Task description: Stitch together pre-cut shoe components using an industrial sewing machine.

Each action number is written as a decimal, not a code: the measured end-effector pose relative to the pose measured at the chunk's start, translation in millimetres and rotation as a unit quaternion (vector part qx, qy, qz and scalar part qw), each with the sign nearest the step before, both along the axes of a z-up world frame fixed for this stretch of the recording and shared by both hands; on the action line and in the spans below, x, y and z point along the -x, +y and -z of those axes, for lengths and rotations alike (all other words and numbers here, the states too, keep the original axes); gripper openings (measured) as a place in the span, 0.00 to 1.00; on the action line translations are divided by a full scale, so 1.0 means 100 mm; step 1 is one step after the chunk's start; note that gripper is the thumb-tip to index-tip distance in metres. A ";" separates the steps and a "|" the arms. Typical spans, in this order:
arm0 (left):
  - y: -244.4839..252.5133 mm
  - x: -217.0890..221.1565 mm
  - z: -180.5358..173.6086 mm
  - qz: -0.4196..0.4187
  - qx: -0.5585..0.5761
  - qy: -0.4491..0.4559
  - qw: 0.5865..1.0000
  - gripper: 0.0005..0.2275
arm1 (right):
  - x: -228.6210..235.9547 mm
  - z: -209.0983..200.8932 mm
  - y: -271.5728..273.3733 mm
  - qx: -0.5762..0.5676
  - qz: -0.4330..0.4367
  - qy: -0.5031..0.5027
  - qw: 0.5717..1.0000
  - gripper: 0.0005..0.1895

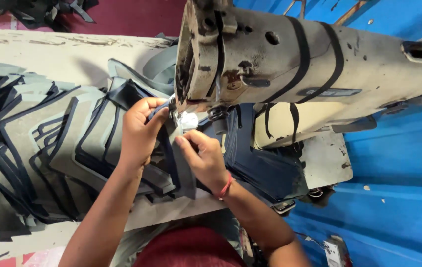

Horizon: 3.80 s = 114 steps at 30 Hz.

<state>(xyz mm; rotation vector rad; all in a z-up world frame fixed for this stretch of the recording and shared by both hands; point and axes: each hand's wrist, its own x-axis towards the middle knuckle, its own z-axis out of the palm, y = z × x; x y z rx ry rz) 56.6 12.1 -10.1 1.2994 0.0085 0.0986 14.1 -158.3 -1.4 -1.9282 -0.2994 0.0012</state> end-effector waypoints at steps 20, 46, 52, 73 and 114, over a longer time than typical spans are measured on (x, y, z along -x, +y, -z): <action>0.01 0.76 0.58 -0.045 0.129 0.181 0.974 0.03 | -0.12 -0.02 -0.05 -0.112 -0.067 0.089 0.987 0.10; 0.13 0.07 0.25 -0.046 0.164 0.069 0.983 0.06 | 0.73 0.12 0.07 -0.019 -0.173 0.107 0.979 0.09; 0.11 0.76 0.78 0.016 0.027 0.133 0.991 0.09 | 0.92 0.21 -0.34 0.129 -0.211 -0.063 0.967 0.04; -0.38 1.14 0.41 0.081 -0.311 -0.217 0.922 0.13 | 0.43 0.81 -0.93 -0.130 0.092 0.197 0.967 0.07; 0.35 1.35 0.08 -0.022 0.350 0.274 0.896 0.17 | 0.86 0.13 -0.16 -0.020 -0.162 0.082 0.983 0.23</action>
